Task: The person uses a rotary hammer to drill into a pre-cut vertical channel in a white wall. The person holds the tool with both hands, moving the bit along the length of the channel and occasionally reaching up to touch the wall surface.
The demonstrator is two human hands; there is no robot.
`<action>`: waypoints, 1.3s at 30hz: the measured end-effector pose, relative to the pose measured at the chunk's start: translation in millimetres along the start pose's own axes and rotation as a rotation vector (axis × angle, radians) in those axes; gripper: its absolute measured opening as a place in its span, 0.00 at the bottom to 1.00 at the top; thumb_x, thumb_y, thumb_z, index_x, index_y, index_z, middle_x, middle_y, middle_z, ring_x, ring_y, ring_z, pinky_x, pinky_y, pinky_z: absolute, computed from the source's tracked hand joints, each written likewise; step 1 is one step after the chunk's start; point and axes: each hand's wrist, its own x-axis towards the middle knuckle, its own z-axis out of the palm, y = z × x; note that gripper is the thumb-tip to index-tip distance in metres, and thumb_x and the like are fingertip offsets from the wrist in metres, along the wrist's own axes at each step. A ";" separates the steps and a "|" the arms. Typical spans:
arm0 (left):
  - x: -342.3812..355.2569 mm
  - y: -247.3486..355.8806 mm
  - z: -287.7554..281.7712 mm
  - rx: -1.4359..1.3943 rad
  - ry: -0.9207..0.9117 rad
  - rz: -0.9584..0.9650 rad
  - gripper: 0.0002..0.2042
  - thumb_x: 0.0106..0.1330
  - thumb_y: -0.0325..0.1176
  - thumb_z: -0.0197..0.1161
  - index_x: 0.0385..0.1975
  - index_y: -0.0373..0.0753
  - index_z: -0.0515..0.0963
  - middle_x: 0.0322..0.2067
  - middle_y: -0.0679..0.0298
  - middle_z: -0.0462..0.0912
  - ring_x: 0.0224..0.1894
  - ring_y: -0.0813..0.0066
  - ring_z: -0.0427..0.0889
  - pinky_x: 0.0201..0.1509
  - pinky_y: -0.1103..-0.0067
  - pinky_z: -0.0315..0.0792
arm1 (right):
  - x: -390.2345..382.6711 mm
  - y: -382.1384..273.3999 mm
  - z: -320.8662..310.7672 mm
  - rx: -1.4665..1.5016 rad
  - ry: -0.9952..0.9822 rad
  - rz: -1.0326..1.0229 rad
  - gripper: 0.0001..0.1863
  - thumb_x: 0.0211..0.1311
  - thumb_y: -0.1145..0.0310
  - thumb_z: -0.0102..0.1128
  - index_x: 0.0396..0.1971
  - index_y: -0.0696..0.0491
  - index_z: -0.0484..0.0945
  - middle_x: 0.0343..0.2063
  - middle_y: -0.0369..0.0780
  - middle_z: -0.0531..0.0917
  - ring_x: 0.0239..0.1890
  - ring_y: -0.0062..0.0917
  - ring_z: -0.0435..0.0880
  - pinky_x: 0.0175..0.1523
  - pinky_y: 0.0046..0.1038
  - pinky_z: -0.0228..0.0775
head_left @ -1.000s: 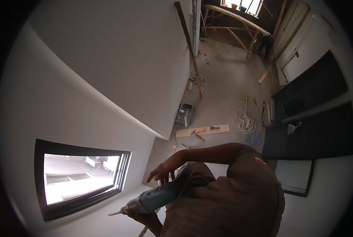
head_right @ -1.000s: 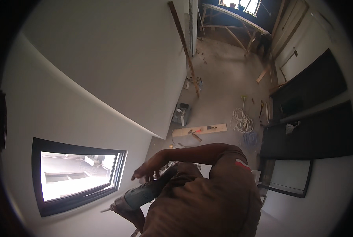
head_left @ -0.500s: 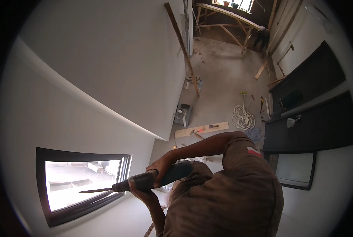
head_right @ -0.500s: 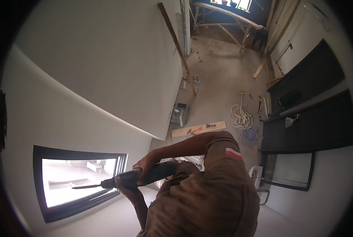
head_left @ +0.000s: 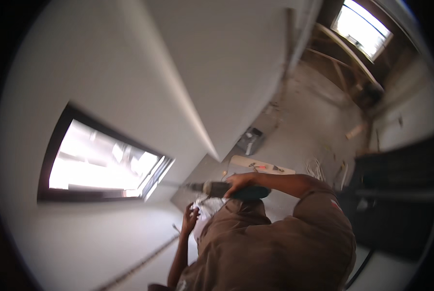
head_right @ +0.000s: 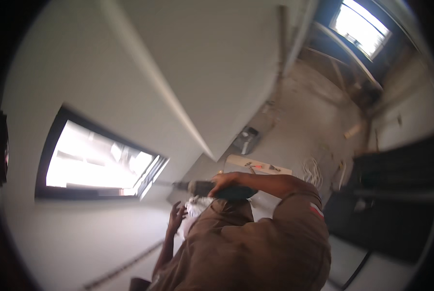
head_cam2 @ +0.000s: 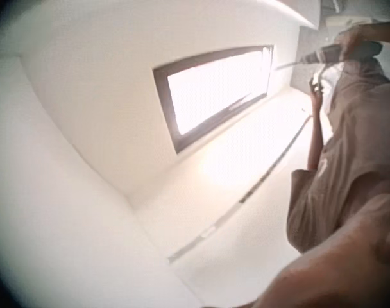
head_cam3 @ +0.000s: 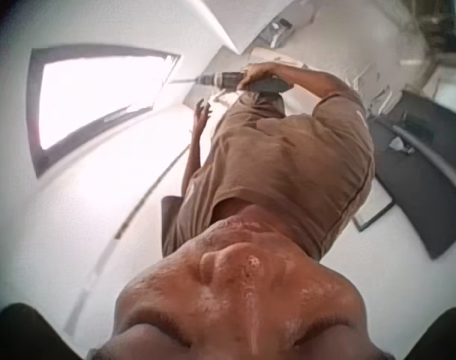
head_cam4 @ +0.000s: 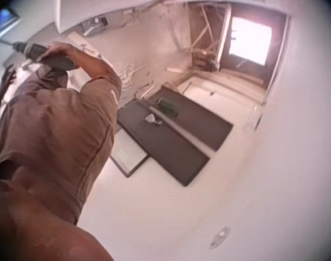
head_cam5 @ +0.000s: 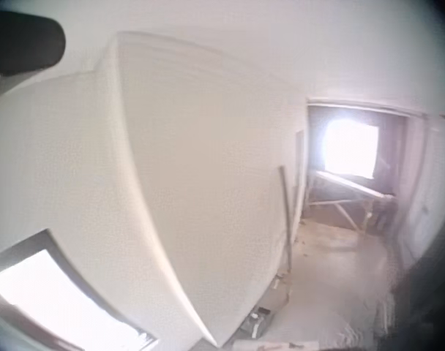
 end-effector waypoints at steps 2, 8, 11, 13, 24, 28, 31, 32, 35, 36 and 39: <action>-9.1 -80.7 -25.2 -0.016 0.217 -0.173 0.27 0.64 0.48 0.58 0.56 0.36 0.65 0.32 0.54 0.80 0.30 0.72 0.81 0.27 0.79 0.73 | 12.9 14.3 -6.5 0.036 -0.104 0.115 0.44 0.36 0.38 0.70 0.45 0.62 0.77 0.37 0.48 0.82 0.39 0.31 0.82 0.45 0.29 0.73; -145.6 -196.2 -34.4 -0.498 0.843 -0.763 0.23 0.61 0.52 0.60 0.47 0.42 0.68 0.31 0.61 0.75 0.24 0.70 0.77 0.22 0.77 0.71 | 66.8 207.3 34.8 0.107 0.019 0.433 0.42 0.39 0.44 0.73 0.50 0.60 0.74 0.39 0.46 0.81 0.40 0.31 0.80 0.45 0.29 0.73; -218.1 -231.9 5.2 -0.573 0.887 -0.867 0.23 0.61 0.53 0.59 0.47 0.43 0.68 0.32 0.61 0.75 0.24 0.68 0.78 0.23 0.75 0.71 | 56.6 184.7 35.5 0.191 -0.130 0.801 0.40 0.43 0.44 0.70 0.50 0.59 0.73 0.41 0.47 0.81 0.42 0.35 0.81 0.46 0.33 0.73; -238.6 -235.9 32.1 -0.642 0.898 -0.927 0.22 0.61 0.52 0.59 0.46 0.44 0.68 0.32 0.62 0.75 0.25 0.68 0.78 0.24 0.74 0.71 | 47.6 202.5 42.0 0.251 -0.191 0.888 0.43 0.43 0.41 0.68 0.52 0.60 0.72 0.44 0.49 0.80 0.44 0.37 0.81 0.48 0.35 0.72; -110.1 -218.7 79.8 -1.214 0.664 -0.633 0.41 0.58 0.63 0.54 0.60 0.32 0.61 0.52 0.50 0.72 0.50 0.57 0.74 0.47 0.65 0.73 | -8.5 155.7 41.1 0.373 -0.250 1.049 0.39 0.47 0.43 0.64 0.53 0.58 0.72 0.44 0.48 0.80 0.44 0.38 0.80 0.49 0.36 0.71; -98.2 -202.2 34.9 -0.782 0.565 -0.799 0.36 0.58 0.58 0.59 0.57 0.34 0.66 0.51 0.49 0.72 0.52 0.58 0.72 0.46 0.59 0.72 | -23.5 161.5 48.7 0.362 -0.202 0.999 0.39 0.47 0.43 0.64 0.53 0.58 0.72 0.44 0.48 0.80 0.44 0.38 0.80 0.49 0.36 0.71; -89.2 -185.3 4.0 -0.661 0.673 -0.834 0.33 0.57 0.57 0.61 0.56 0.40 0.65 0.51 0.50 0.72 0.51 0.56 0.73 0.46 0.54 0.71 | -26.5 156.6 51.1 0.340 -0.161 0.946 0.38 0.47 0.44 0.64 0.52 0.58 0.72 0.44 0.48 0.80 0.44 0.38 0.80 0.49 0.36 0.71; -77.7 -176.0 -15.5 -0.731 0.694 -0.809 0.34 0.57 0.57 0.61 0.57 0.41 0.64 0.52 0.50 0.71 0.51 0.55 0.73 0.47 0.54 0.70 | -25.8 157.0 51.2 0.340 -0.144 0.925 0.38 0.47 0.44 0.64 0.52 0.58 0.72 0.44 0.48 0.80 0.44 0.38 0.80 0.49 0.36 0.71; -47.8 -174.7 -75.9 -0.929 0.799 -0.683 0.35 0.57 0.58 0.60 0.59 0.43 0.61 0.55 0.51 0.68 0.53 0.53 0.72 0.50 0.55 0.69 | -14.5 149.3 54.9 0.301 -0.123 0.846 0.38 0.47 0.44 0.64 0.52 0.58 0.72 0.44 0.48 0.80 0.44 0.38 0.80 0.48 0.36 0.71; -33.6 -169.4 -101.6 -0.975 0.834 -0.608 0.36 0.57 0.58 0.60 0.60 0.44 0.60 0.57 0.51 0.67 0.53 0.51 0.72 0.51 0.54 0.69 | -12.3 150.1 57.1 0.288 -0.115 0.827 0.38 0.47 0.44 0.64 0.52 0.58 0.72 0.44 0.48 0.80 0.44 0.38 0.80 0.48 0.36 0.71; 15.3 -125.1 -190.4 -1.087 0.851 -0.370 0.39 0.57 0.58 0.59 0.63 0.43 0.56 0.59 0.49 0.64 0.58 0.49 0.68 0.55 0.53 0.66 | -1.8 140.7 62.5 0.257 -0.080 0.773 0.38 0.47 0.44 0.64 0.52 0.58 0.72 0.44 0.48 0.80 0.44 0.38 0.80 0.48 0.36 0.71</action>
